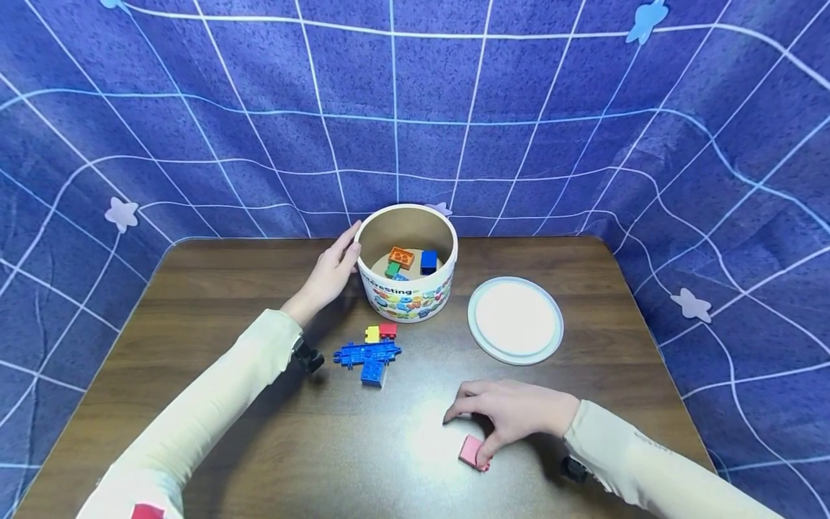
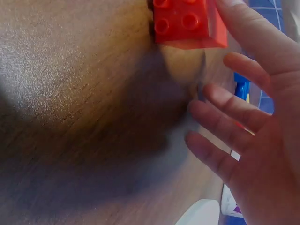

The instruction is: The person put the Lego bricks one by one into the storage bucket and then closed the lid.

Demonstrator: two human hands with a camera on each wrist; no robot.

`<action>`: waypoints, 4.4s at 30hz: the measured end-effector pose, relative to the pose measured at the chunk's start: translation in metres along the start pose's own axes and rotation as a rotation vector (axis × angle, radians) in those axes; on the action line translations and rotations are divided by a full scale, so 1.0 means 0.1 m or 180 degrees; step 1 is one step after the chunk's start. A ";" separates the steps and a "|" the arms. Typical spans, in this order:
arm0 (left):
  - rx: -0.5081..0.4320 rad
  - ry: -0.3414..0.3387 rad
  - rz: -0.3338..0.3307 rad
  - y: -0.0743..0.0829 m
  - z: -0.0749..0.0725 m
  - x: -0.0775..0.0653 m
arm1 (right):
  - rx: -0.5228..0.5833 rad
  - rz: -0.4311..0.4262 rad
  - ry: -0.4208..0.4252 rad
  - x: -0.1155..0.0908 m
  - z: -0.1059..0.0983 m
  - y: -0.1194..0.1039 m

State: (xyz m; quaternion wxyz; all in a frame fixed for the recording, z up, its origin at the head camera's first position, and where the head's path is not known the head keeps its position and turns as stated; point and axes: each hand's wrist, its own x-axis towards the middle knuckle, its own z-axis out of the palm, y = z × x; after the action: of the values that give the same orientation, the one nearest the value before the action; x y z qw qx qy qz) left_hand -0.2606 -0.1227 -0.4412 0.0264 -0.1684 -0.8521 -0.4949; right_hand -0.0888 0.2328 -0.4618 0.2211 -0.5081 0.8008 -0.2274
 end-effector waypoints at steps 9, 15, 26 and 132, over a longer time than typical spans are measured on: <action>-0.0005 0.0040 0.0006 -0.03 0.00 0.00 | -0.0332 -0.0234 0.0124 0.01 0.03 -0.03; -0.0017 -0.0002 -0.0009 -0.03 0.00 0.00 | -0.0338 -0.0275 0.0247 0.07 0.02 0.01; -0.0003 0.0021 0.0005 -0.03 0.01 0.00 | -0.0695 -0.0280 0.0499 0.13 0.04 0.07; -0.0210 0.0030 -0.0269 -0.04 -0.04 -0.08 | -0.0208 0.1293 0.2169 0.82 -1.23 0.71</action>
State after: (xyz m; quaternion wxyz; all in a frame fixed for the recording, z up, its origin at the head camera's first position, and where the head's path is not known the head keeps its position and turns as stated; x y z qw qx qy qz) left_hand -0.2548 -0.1302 -0.4444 0.0039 -0.1308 -0.8415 -0.5241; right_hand -0.2435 0.2020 -0.4153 -0.0330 -0.2416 0.9193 -0.3090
